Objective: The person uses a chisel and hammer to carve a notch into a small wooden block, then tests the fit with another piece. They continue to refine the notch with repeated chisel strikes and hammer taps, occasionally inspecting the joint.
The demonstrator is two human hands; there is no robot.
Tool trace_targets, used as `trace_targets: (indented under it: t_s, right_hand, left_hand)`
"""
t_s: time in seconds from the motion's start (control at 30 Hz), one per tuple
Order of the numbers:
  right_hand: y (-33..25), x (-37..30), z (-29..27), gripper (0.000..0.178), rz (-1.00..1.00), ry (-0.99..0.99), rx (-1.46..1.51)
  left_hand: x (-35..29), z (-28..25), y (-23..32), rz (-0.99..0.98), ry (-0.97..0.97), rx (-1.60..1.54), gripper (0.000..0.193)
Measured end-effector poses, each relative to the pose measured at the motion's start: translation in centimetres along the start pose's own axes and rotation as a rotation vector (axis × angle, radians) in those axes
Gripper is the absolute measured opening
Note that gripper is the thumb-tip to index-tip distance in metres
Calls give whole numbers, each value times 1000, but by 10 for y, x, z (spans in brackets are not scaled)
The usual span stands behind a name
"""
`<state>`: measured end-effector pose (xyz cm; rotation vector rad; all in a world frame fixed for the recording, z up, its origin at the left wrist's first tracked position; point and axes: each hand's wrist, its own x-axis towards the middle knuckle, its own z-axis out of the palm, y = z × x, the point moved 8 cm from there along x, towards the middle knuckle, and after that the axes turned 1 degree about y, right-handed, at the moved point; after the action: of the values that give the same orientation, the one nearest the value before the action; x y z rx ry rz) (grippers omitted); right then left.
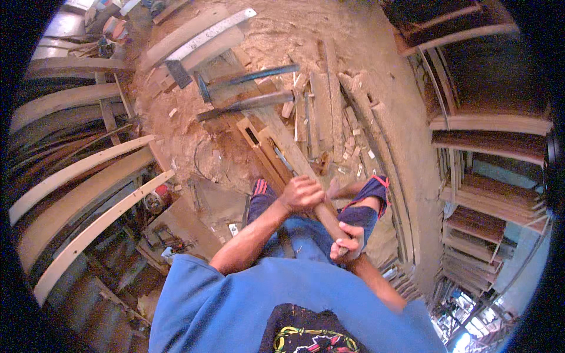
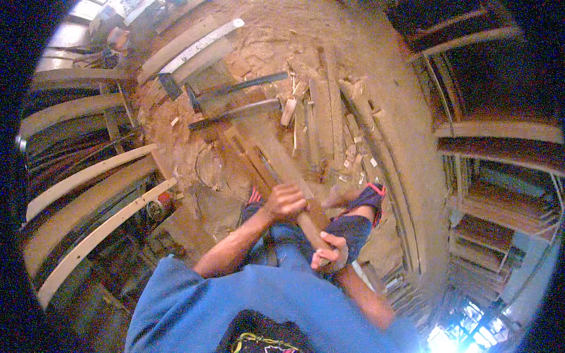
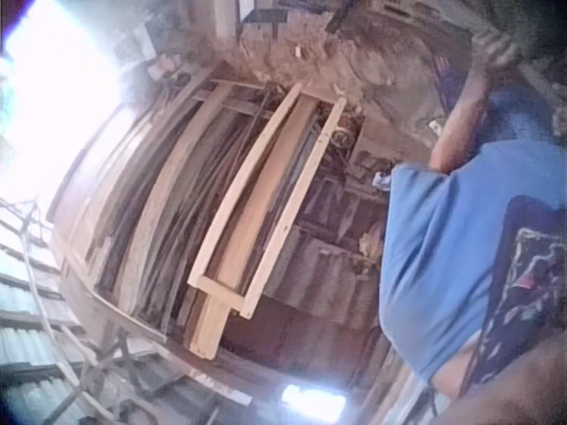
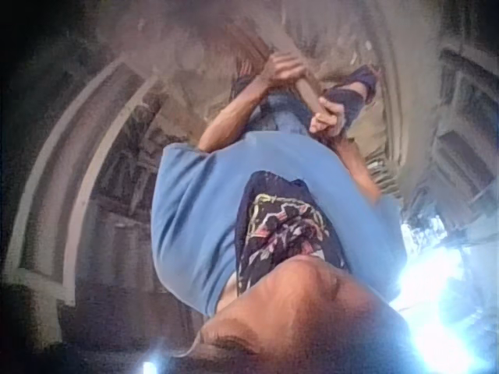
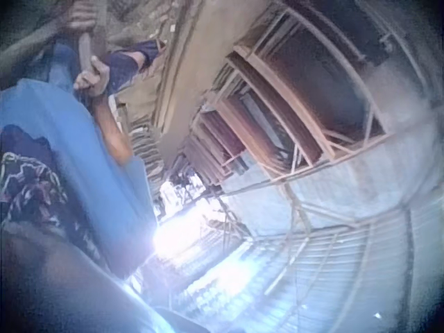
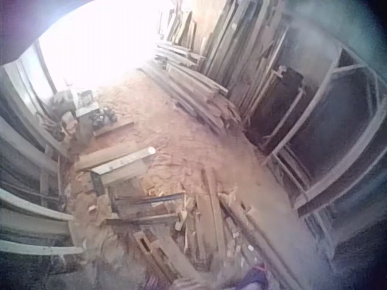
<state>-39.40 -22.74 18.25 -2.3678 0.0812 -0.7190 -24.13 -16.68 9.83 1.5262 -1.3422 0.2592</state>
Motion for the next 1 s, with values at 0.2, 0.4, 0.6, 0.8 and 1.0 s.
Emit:
trace_targets:
  t_s: [0.2, 0.4, 0.6, 0.8, 1.0]
  right_hand:
    - [6, 11, -12, 49, 398, -329, 48]
    - [30, 8, 23, 78, 1203, -892, 353]
    - [34, 11, 32, 82, 900, -898, 412]
    - [9, 27, -31, 72, 948, -690, 273]
    - [-7, 59, -57, 45, 711, -614, 169]
  left_hand:
    - [-8, 13, 6, -56, -95, 27, 21]
    - [-7, 14, -13, -219, -481, -154, 19]
    - [-5, 33, -6, -52, -879, -18, 14]
    - [48, 16, 34, 127, -420, 143, 20]
    - [23, 35, 18, -168, -608, -130, 19]
